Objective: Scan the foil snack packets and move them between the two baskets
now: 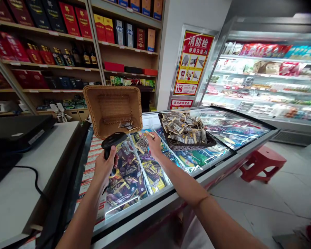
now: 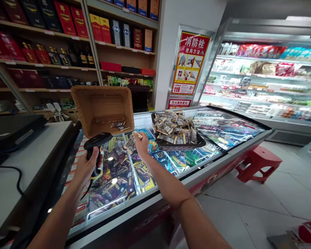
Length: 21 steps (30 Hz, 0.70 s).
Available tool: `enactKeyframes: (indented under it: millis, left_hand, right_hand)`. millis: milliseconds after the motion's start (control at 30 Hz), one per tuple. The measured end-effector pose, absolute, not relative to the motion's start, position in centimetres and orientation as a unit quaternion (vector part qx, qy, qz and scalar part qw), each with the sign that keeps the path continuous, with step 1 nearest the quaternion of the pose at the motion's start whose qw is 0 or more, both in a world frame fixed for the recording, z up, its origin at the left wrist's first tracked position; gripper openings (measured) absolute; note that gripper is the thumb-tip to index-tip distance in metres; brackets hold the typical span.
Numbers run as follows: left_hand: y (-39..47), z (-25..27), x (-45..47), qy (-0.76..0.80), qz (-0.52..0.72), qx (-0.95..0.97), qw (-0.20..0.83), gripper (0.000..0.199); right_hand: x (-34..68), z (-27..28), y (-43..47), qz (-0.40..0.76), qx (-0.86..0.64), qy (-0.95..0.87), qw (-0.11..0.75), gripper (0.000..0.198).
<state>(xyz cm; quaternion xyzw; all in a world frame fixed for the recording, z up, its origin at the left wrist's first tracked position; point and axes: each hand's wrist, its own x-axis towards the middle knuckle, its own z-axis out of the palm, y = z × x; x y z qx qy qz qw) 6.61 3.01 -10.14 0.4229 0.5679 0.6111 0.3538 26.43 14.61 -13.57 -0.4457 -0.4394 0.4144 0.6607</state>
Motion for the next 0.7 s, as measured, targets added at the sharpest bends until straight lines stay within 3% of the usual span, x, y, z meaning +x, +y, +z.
enactKeyframes:
  millis: [333, 700]
  left_hand:
    - [2.9, -11.3, 6.8, 0.553, 0.572, 0.498, 0.345, 0.061]
    - [2.5, -10.5, 7.9, 0.572, 0.478, 0.56, 0.361, 0.048]
  right_hand:
    - [27.4, -14.4, 16.4, 0.477, -0.46, -0.286, 0.692, 0.039]
    - [27.6, -13.6, 15.9, 0.449, -0.443, -0.281, 0.723, 0.033]
